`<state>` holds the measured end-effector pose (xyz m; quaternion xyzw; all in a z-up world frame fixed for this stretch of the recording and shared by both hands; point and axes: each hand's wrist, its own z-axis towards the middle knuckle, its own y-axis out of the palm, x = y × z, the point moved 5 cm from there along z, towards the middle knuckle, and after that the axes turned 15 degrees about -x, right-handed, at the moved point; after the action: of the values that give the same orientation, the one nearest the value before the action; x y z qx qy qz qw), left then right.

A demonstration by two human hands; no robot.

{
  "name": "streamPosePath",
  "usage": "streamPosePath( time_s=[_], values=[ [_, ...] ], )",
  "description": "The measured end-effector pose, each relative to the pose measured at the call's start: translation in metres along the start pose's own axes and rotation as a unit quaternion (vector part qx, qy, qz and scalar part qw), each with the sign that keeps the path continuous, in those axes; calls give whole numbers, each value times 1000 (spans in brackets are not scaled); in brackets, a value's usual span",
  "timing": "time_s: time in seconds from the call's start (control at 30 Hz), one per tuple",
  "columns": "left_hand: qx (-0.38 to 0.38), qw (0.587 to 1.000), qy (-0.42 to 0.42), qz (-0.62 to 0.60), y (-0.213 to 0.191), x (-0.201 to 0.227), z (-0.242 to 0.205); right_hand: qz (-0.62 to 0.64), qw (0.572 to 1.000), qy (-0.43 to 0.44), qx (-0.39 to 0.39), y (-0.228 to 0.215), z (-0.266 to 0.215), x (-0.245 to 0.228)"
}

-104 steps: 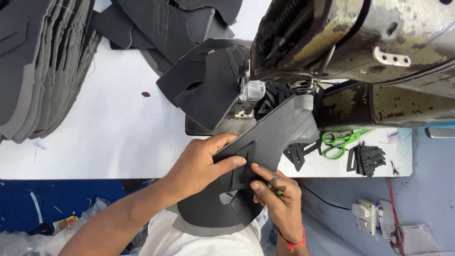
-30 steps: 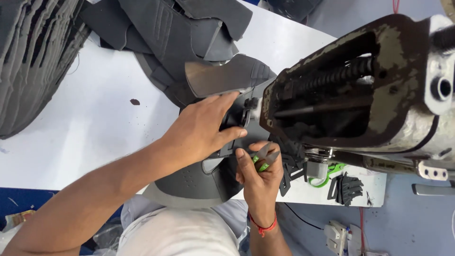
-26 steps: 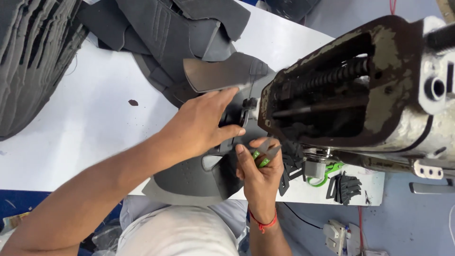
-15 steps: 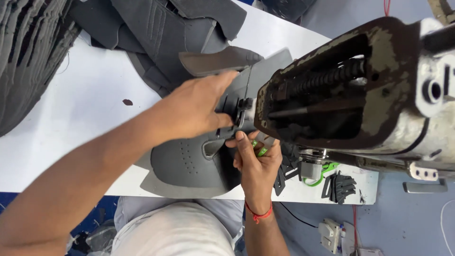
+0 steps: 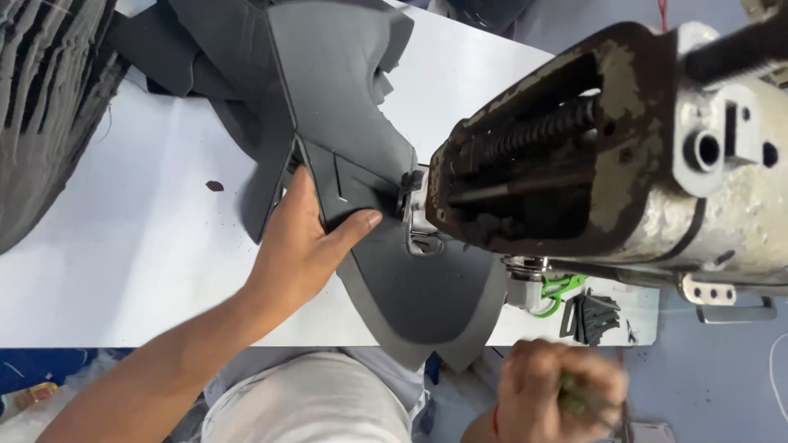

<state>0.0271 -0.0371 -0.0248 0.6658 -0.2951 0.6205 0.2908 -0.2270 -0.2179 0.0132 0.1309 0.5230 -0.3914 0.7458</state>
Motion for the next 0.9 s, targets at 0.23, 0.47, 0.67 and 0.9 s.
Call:
streamPosePath(
  time_s=[0.23, 0.47, 0.67, 0.9],
  values=[
    [-13, 999, 30, -1, -7, -1, 11, -17, 926, 89, -367, 67, -40, -8],
    [-31, 985, -142, 95, -9, 30, 8, 26, 838, 278, -469, 97, -54, 19],
    [-166, 953, -171, 189, -21, 41, -53, 7, 799, 336, -499, 111, -41, 32],
    [70, 987, -85, 116, -119, -37, 11, 23, 823, 357, -442, 122, -40, 30]
  ],
)
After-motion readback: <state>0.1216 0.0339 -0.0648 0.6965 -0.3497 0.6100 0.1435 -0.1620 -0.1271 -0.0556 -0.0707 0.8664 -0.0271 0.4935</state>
